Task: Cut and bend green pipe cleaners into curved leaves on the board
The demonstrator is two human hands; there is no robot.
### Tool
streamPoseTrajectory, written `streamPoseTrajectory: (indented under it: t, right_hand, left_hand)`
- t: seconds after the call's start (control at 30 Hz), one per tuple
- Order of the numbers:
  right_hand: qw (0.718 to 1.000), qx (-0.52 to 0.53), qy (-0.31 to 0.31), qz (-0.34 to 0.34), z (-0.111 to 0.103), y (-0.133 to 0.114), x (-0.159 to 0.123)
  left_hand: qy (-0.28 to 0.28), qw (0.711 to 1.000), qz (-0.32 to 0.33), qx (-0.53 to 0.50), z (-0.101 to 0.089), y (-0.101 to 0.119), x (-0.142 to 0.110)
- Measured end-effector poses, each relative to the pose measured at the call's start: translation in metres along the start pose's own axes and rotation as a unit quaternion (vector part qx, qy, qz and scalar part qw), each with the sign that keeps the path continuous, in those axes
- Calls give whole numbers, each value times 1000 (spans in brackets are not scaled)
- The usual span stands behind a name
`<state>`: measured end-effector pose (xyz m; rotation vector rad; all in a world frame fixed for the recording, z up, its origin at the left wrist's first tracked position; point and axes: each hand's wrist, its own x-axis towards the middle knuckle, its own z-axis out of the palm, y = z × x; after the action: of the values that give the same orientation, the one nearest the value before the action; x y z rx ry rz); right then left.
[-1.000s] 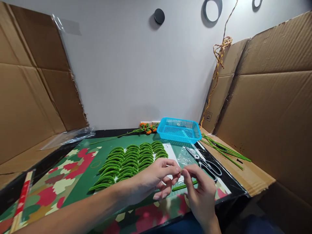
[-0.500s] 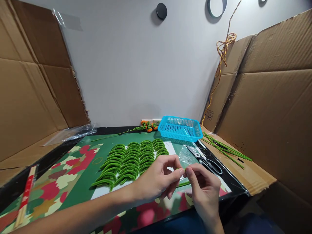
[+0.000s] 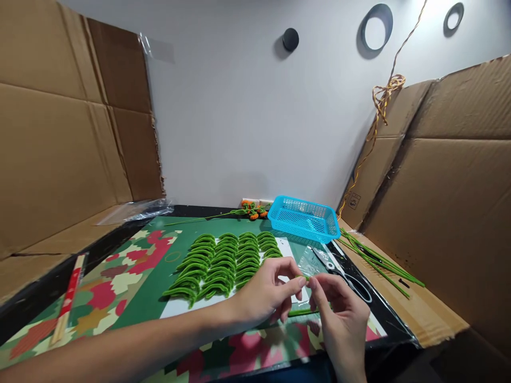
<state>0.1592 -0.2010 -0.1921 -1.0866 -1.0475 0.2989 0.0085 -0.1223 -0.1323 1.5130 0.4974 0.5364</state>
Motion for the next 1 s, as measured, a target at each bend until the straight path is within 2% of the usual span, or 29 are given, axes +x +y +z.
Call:
streamPoseTrajectory:
  t: [0.23,0.37,0.53,0.63,0.73,0.87,0.93,1.0]
  right_hand:
    - [988,92,-61,111,-1,8,2]
    - [989,72,-69,113,0,9,2]
    - [999,-25,-48,3,2,1,-1]
    - [992,-92,-7,-92,4,-4,-3]
    - [971,-150,26,-185,6,-5,-4]
    - [924,-213,59,-311,8,-1,-4]
    - [907,-233,65,-345,8,2,-4]
    - [906,-237,58,-347,7,2,-3]
  left_hand:
    - [22,988,50,143,0,2,-4]
    - [38,974,67,212,-1,-1,-5]
    - [77,950,114,280,5,-2,-6]
    - [83,962,87,244,13,-2,-8]
    - [72,985,44,147,20,-4,-9]
    - [70,995,18,62,24,-11,-10]
    - [72,996,21,51,24,-13,-10]
    - [78,995,34,61,22,-14,-9]
